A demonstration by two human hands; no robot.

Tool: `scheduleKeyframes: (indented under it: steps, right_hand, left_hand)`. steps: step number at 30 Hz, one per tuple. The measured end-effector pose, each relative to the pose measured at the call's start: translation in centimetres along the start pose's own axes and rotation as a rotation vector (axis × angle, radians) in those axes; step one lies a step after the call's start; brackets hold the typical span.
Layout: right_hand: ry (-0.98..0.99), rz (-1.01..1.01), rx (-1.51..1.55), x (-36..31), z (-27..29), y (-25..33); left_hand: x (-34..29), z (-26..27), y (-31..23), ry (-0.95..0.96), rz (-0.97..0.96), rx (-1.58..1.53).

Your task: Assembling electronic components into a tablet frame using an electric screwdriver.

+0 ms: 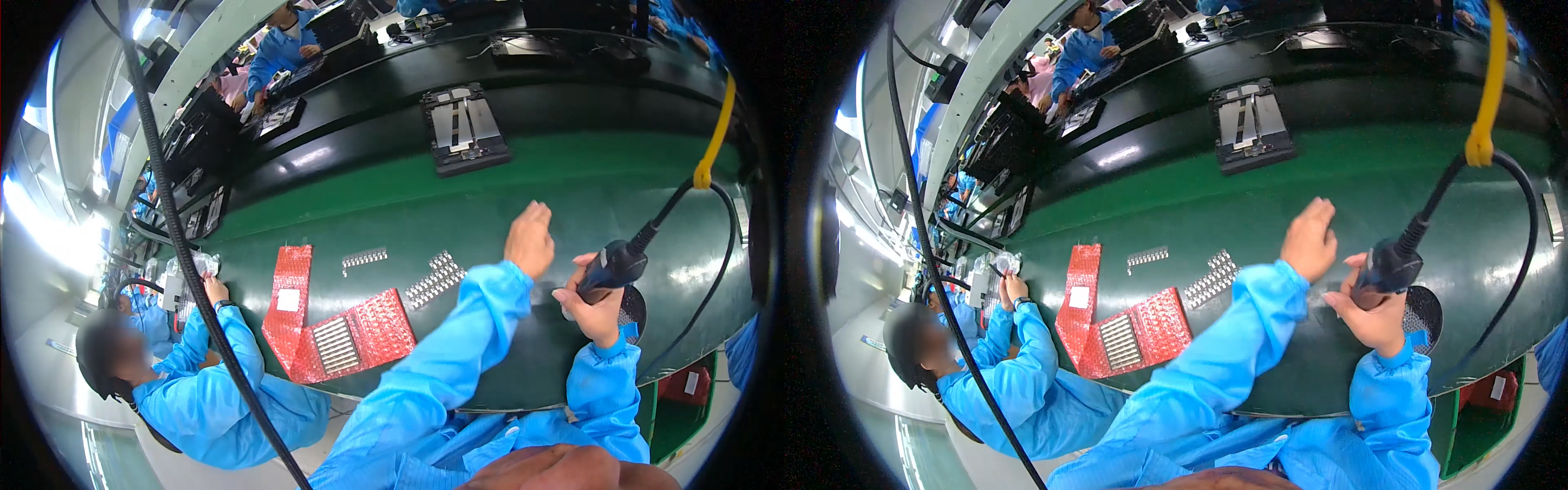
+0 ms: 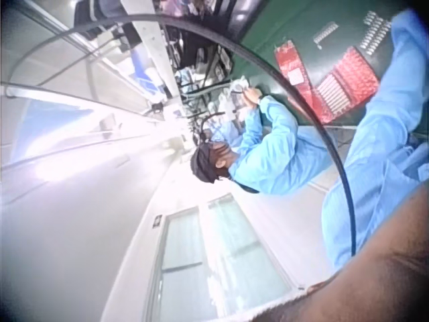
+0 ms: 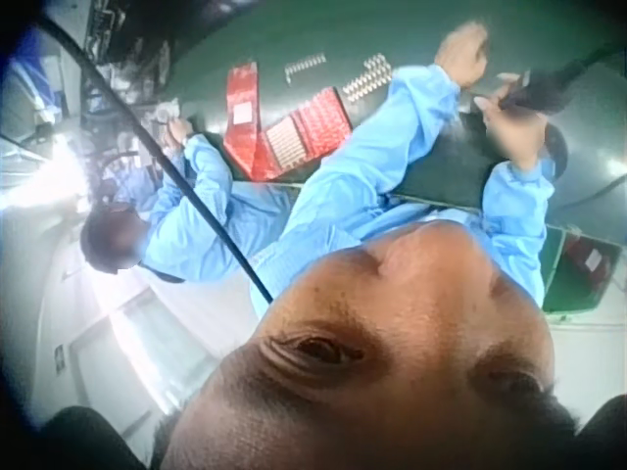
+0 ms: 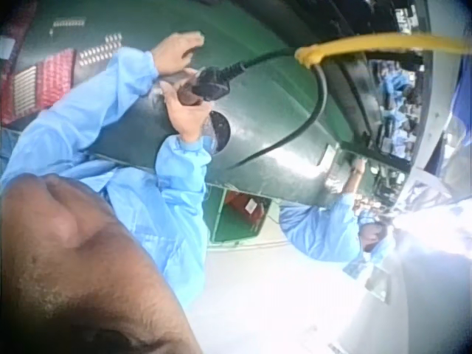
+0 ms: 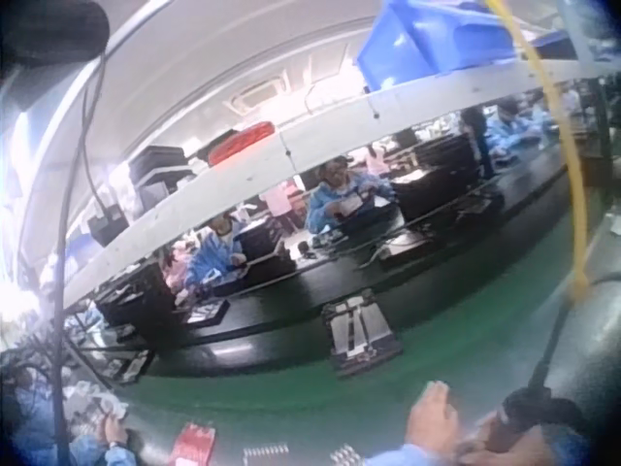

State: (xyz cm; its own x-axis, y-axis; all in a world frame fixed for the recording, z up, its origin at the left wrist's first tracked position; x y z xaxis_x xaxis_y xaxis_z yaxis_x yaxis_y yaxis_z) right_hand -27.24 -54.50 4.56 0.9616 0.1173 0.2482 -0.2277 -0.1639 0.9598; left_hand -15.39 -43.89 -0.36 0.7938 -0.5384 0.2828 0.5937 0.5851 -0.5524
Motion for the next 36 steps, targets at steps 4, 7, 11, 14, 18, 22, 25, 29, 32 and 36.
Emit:
scheduleKeyframes:
  steps: [4,7,11,14,18,22,25,29,32,36]
  right_hand:
    - [-0.035,-0.03,-0.001,-0.1,0.4,0.4]
    - [-0.025,-0.036,0.025,0.2,-0.1,0.4]
    - [-0.019,-0.032,0.021,0.4,0.1,0.1]
    - [-0.015,-0.015,0.0,0.5,0.3,0.0]
    - [0.004,0.032,-0.069,0.6,0.2,0.2]
    - [0.028,-0.023,0.062,0.9,0.2,0.4]
    - [0.063,0.06,0.092,0.2,-0.3,0.9]
    - [-0.03,0.01,0.05,-0.5,0.0,0.6]
    - [-0.204,0.136,0.091,-0.9,1.0,2.0]
    - [-0.313,0.354,-0.024,-1.1,4.3,5.7]
  left_hand:
    - [3.7,4.5,2.6,0.134,0.129,0.636]
    - [5.9,8.4,8.9,0.195,0.379,0.922]
    - [7.3,10.8,13.0,0.35,0.326,0.854]
    - [8.5,10.9,13.3,0.402,0.313,0.825]
    - [8.2,13.3,14.6,-0.052,0.228,0.879]
    - [9.2,15.3,12.8,-0.038,0.233,0.849]
    - [7.8,16.3,8.2,-0.193,0.093,0.797]
    - [3.9,15.5,2.4,-0.29,0.004,0.627]
    - [-0.2,13.8,-0.5,-0.323,-0.09,0.514]
    - [-5.2,11.3,-3.3,-0.316,-0.213,0.46]
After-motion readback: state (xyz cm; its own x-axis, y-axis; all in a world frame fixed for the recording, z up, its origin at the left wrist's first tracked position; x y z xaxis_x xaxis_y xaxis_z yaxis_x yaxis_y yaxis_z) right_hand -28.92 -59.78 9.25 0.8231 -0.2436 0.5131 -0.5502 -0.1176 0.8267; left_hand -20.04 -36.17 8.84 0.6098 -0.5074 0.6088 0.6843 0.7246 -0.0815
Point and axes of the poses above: each hand's wrist, its own x-axis towards the middle knuckle, its own z-axis out of the back of the hand, y = z × x, the point moved 2 cm from there along x, towards the middle knuckle, and after that the axes turned 13 degrees about y, right-handed, at the moved point
